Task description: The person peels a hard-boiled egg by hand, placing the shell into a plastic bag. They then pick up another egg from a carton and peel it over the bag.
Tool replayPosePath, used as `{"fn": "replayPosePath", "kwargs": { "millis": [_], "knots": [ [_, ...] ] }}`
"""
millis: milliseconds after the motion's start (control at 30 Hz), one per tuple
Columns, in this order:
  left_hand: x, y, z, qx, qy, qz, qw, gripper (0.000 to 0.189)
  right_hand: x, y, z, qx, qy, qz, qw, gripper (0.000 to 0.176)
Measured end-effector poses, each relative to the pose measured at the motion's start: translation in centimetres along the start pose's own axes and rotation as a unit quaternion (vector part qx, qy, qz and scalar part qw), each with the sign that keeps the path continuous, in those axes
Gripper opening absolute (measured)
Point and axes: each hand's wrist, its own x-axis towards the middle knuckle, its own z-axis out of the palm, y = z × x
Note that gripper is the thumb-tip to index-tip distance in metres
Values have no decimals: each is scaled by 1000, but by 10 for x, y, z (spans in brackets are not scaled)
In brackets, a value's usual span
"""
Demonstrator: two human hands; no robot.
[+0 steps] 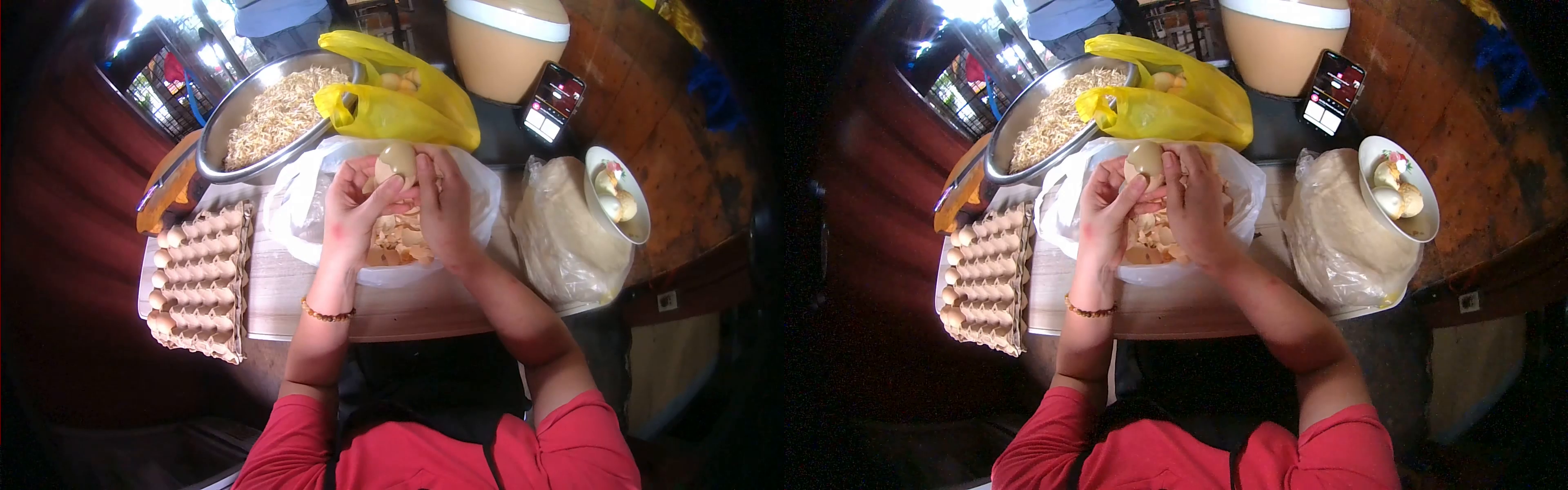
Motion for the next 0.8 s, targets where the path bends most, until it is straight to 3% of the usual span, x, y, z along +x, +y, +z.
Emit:
{"fn": "replayPosePath", "kwargs": {
  "millis": [200,233,300,500,800],
  "knots": [
    [1,3,0,-56,-24,-29,998,33,4,2,-3,-46,23,-56,997,24],
    [1,4,2,-62,-21,-28,997,33,3,3,-3,-46,24,-56,997,24],
    [0,3,3,-69,-18,-26,997,34,2,3,-4,37,-6,38,999,25],
    [0,1,0,16,-39,-11,999,38,2,-1,-3,10,-11,-29,999,28],
    [0,2,-1,4,-25,-17,1000,39,1,1,-3,5,27,-23,999,25]
  ]
}}
